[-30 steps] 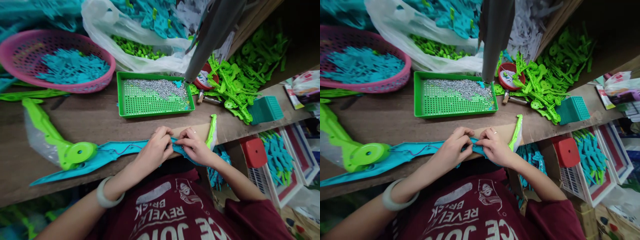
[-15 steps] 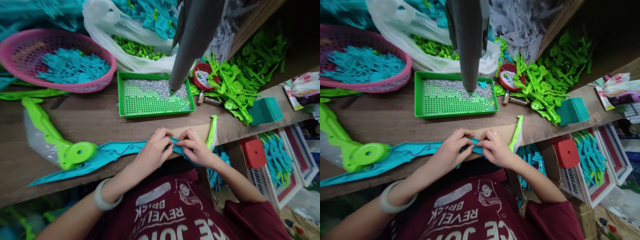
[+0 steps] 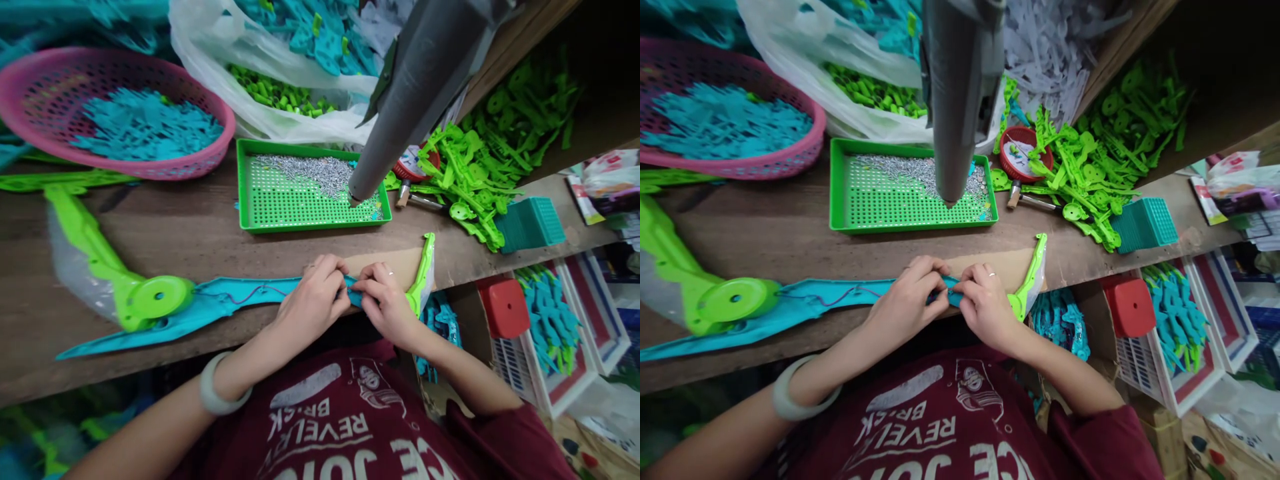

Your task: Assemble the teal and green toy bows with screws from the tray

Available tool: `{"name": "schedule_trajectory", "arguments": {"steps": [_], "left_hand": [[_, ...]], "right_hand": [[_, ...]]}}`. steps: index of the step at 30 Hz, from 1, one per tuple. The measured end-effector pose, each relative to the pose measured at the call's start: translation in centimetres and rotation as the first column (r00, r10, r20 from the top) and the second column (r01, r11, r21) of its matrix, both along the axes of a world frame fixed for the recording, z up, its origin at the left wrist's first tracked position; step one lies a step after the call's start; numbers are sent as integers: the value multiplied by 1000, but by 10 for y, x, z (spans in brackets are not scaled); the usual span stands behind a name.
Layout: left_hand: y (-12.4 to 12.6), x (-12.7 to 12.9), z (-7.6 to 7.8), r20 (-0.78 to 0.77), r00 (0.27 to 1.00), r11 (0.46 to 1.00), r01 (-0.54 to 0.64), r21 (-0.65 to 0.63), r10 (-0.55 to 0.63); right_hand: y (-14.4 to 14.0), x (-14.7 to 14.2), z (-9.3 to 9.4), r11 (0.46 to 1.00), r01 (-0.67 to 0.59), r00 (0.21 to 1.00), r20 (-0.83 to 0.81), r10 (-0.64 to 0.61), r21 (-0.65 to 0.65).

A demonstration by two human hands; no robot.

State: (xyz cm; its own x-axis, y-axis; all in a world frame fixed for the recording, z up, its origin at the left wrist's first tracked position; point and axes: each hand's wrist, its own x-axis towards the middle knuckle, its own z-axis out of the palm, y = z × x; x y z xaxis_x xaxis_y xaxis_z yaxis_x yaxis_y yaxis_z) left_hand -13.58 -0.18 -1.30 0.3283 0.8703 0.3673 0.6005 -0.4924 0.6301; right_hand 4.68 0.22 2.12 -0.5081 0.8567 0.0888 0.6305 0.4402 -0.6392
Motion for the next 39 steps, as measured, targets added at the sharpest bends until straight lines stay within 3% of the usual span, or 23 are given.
{"name": "schedule_trajectory", "arguments": {"steps": [8, 22, 31, 34, 37, 39], "left_hand": [[1, 0, 0, 3, 1000, 1000, 6, -12, -6], [1, 4, 4, -38, 999, 1000, -26, -9, 26], [1, 2, 2, -44, 999, 999, -9, -44, 7], [2, 3, 2, -48, 999, 998, -7, -60, 4], [4, 3, 3, -48, 999, 996, -7, -88, 2], [4, 3, 4, -42, 999, 994, 2, -106, -6]], "right_hand": [[-3, 4, -6, 983, -7, 999, -33, 13, 183], [-7, 3, -9, 953, -49, 998, 41, 38, 298], [-1, 2, -5, 987, -54, 998, 46, 47, 150], [0, 3, -2, 995, -21, 1000, -21, 23, 99], [-5, 4, 3, 989, 51, 997, -58, -43, 142], [-11, 3, 7, 973, 67, 995, 52, -80, 220]]}}
